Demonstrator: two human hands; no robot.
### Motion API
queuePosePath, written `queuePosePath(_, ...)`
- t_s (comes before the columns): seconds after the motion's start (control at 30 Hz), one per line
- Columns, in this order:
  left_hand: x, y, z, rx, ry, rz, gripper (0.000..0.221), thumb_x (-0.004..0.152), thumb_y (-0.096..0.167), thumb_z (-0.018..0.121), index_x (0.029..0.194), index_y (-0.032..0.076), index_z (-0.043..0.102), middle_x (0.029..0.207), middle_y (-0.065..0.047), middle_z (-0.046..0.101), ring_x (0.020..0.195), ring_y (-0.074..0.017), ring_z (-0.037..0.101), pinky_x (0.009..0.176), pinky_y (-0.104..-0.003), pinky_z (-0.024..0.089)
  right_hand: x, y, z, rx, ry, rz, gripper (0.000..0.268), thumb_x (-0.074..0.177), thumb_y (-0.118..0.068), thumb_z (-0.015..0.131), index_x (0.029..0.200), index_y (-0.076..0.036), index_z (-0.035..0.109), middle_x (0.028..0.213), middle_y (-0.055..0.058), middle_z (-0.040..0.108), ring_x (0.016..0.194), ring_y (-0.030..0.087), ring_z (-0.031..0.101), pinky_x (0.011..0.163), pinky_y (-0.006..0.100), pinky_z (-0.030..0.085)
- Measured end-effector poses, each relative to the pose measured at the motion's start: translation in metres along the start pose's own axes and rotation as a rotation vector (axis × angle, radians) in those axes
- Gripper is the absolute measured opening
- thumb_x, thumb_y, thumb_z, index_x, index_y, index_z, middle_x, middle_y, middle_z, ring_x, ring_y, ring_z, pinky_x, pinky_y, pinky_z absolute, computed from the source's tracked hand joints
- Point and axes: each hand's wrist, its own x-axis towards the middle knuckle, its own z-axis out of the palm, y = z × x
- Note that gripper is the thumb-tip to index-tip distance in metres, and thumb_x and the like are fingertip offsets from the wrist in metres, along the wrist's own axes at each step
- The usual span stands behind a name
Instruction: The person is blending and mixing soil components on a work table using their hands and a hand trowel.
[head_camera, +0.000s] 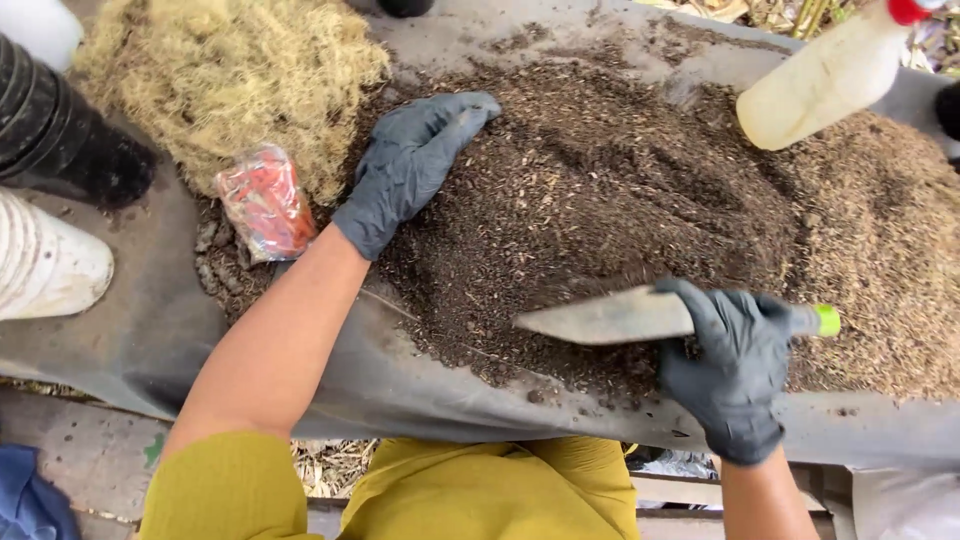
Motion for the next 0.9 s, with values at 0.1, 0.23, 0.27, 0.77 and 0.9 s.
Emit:
queuePosePath(0.1,-0.001,-0.009,0.003,-0.057,-0.032,0.064,0.031,0.106,0.034,0.057,0.123,0.013,0.071,0.126,-0.007,0.072,0.123,-0.024,0.067,0.109,-0.042,0.054,0.039,-0.008,-0.02,0.067,0.125,0.032,0.044,0.083,-0.007,0.075,0.125,-0.02,0.071,0.096,-0.003,0.075,0.089,0.025,0.065,0.097,0.043,0.036)
queuePosePath(0.23,0.001,-0.008,0.002,0.031,-0.034,0.097,0.025,0.105,0.028,0.058,0.123,0.016,0.071,0.128,-0.006,0.072,0.124,-0.0251,0.066,0.11,-0.045,0.05,0.073,0.009,-0.04,0.198,0.194,0.125,0.044,0.093,-0.007,0.084,0.134,-0.01,0.068,0.123,0.01,0.079,0.103,0.034,0.07,0.096,0.046,0.037)
queuePosePath(0.27,0.001,-0.008,0.002,0.018,-0.021,0.092,0.023,0.104,0.022,0.06,0.123,0.016,0.07,0.127,-0.005,0.072,0.123,-0.0236,0.067,0.11,-0.043,0.051,0.08,0.019,-0.036,0.088,0.179,0.126,0.035,0.102,-0.018,0.083,0.132,-0.007,0.069,0.111,0.009,0.077,0.095,0.03,0.069,0.091,0.043,0.04)
queuePosePath(0.77,-0.003,-0.011,0.005,0.29,0.148,0.039,0.034,0.102,0.032,0.062,0.133,0.018,0.062,0.138,-0.013,0.059,0.132,-0.0361,0.053,0.116,-0.056,0.03,0.22,0.057,0.076,-0.089,-0.375,0.303,0.054,0.112,-0.05,0.045,0.105,-0.003,0.068,0.072,0.018,0.07,0.072,0.041,0.071,0.069,0.053,0.054)
queuePosePath(0.9,-0.003,0.009,0.001,0.261,0.036,-0.015,0.05,0.109,0.05,0.045,0.147,0.018,0.053,0.149,-0.022,0.051,0.141,-0.0479,0.045,0.122,-0.067,0.018,0.228,0.021,0.047,0.164,-0.444,0.25,0.04,0.104,-0.034,0.058,0.121,0.0,0.073,0.077,0.022,0.075,0.064,0.038,0.074,0.066,0.048,0.059)
